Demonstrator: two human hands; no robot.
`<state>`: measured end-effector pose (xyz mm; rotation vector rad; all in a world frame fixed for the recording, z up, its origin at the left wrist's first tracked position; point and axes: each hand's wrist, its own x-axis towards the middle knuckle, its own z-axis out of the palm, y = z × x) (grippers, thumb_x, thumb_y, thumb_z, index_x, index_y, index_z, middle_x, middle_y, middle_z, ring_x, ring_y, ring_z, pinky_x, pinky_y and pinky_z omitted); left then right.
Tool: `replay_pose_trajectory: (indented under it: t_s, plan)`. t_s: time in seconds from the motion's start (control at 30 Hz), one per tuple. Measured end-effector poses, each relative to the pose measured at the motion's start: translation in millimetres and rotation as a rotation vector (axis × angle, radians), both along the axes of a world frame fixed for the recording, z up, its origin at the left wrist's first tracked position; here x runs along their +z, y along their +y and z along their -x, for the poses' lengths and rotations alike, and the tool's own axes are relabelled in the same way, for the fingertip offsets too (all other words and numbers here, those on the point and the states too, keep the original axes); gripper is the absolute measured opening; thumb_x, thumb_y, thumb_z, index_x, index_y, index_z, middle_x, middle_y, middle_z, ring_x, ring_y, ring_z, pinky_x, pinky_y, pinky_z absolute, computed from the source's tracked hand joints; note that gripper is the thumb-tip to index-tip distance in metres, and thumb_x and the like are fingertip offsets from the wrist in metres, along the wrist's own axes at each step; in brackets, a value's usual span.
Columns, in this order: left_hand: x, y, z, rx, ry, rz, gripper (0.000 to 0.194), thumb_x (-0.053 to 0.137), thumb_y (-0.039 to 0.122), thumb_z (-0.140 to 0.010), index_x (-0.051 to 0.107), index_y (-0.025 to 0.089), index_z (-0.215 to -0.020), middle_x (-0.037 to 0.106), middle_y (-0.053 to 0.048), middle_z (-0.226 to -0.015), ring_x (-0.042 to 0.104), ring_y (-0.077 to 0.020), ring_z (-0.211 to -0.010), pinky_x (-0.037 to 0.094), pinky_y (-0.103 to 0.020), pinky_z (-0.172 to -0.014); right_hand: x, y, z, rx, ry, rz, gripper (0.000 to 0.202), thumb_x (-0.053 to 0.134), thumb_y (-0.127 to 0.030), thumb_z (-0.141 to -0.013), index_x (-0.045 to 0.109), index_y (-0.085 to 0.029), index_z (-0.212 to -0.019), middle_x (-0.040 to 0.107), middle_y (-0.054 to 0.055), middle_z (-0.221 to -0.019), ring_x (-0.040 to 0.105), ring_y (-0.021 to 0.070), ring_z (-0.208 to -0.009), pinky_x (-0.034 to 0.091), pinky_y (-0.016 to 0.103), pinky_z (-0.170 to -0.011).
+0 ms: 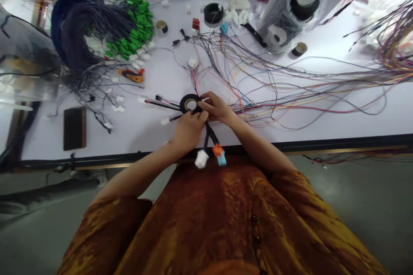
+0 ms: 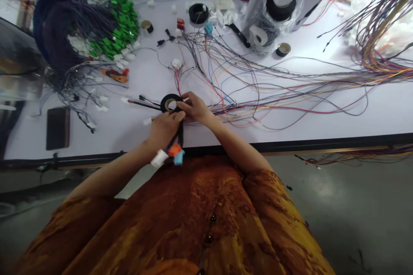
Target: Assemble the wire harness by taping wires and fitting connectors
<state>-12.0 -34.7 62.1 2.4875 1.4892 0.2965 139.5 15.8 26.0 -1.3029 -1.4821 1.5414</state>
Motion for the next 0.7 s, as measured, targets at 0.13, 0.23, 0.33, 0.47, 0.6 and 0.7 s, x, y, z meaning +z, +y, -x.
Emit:
replay_pose_trajectory:
  t_s: [0.13,0.23,0.33,0.47,0.6,0.7]
  plan:
    - [-10.0,-7.8,12.3,-0.131,-0.053,-0.068,0.022,0.044,0.004,-0.087,0.062,0.018,-0.089,0.070,-0.014,-0.102,0.067,-0.0246,-0.087,0.052,-0.040,-0.084,3.4,24.9,7.7,0.033,-0.024,0.046,0.044,0.068,-0.029,-0.082,0.056,-0.014,-0.122,0.058,-0.006,-0.075,0.048,0.0055,-0.055,0.037,0.016,-0.050]
    - [-26.4,0.5,30.3,0.057,-0.359,-0.092,0.018,0.045,0.019,-0.097,0.061,0.018,-0.089,0.070,-0.011,-0.107,0.066,-0.0208,-0.097,0.053,-0.036,-0.088,1.5,20.8,-0.1,-0.095,0.025,0.067,0.046,0.060,-0.027,-0.086,0.052,-0.016,-0.131,0.054,-0.008,-0.070,0.043,0.0041,-0.047,0.034,0.016,-0.045]
    - [-44.1,10.9,39.1,0.317,-0.719,0.117,0.022,0.052,0.034,-0.097,0.063,0.016,-0.096,0.071,-0.007,-0.094,0.068,-0.0177,-0.088,0.055,-0.031,-0.081,-1.4,8.0,-12.6,-0.178,0.016,0.054,0.045,0.060,-0.027,-0.086,0.053,-0.018,-0.129,0.053,-0.008,-0.066,0.042,0.0041,-0.043,0.033,0.016,-0.042]
    - [-58.9,21.3,32.5,0.288,-0.816,0.345,0.024,0.061,0.038,-0.090,0.067,0.016,-0.098,0.072,-0.005,-0.096,0.068,-0.0167,-0.089,0.054,-0.029,-0.084,-4.7,-1.7,-19.1,-0.243,0.007,0.143,0.042,0.060,-0.028,-0.087,0.051,-0.019,-0.127,0.054,-0.007,-0.066,0.045,0.0066,-0.042,0.034,0.018,-0.039]
    - [-65.2,26.4,24.4,0.385,-0.820,0.346,0.023,0.056,0.039,-0.092,0.061,0.018,-0.087,0.069,-0.001,-0.075,0.065,-0.0142,-0.071,0.051,-0.026,-0.071,-5.1,-4.2,-21.6,-0.312,0.071,0.191,0.043,0.060,-0.026,-0.086,0.050,-0.020,-0.127,0.059,-0.004,-0.080,0.044,0.0042,-0.041,0.031,0.017,-0.037]
    - [-66.1,28.5,22.2,0.453,-0.868,0.340,0.022,0.056,0.041,-0.091,0.056,0.019,-0.087,0.066,0.002,-0.069,0.064,-0.0136,-0.065,0.049,-0.024,-0.064,-1.0,-16.1,-25.2,-0.307,0.099,0.176,0.048,0.058,-0.027,-0.087,0.048,-0.021,-0.134,0.058,-0.004,-0.080,0.044,0.0035,-0.041,0.030,0.016,-0.035]
